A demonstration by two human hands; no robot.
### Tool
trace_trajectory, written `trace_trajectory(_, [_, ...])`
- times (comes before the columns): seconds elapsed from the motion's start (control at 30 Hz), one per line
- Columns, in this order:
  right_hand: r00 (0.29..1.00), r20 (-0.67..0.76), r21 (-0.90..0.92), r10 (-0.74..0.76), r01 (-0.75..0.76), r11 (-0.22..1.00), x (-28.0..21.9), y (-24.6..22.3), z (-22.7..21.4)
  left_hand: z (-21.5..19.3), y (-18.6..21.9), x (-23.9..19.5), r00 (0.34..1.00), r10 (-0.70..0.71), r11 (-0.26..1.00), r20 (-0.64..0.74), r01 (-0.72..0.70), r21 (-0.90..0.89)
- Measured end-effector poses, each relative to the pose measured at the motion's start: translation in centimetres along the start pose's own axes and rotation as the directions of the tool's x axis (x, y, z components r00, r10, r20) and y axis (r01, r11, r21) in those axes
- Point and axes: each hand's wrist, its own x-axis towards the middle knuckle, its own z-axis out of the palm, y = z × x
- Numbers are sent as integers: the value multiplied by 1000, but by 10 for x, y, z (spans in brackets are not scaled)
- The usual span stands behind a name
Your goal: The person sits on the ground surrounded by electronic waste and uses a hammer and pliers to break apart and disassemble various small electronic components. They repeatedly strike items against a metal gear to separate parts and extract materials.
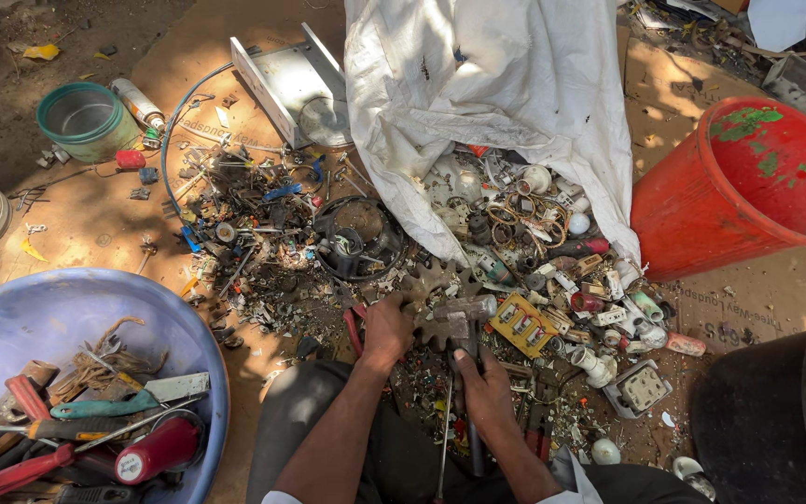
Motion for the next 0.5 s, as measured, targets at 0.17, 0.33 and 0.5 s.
trace_trajectory(0.17, [998, 11, 38, 64, -64, 997, 1, -1, 2, 2, -9, 1, 981, -177, 981, 75, 182, -66])
trace_trajectory(0.33, [1000, -22, -72, -18, 17, 997, 4, 3, 1, 7, -13, 3, 994, -108, 994, -33, 109, 29])
trace_trajectory(0.5, [961, -40, -454, -274, 227, 862, 3, 5, 4, 9, -14, 1, 985, -171, 981, -27, 172, 92])
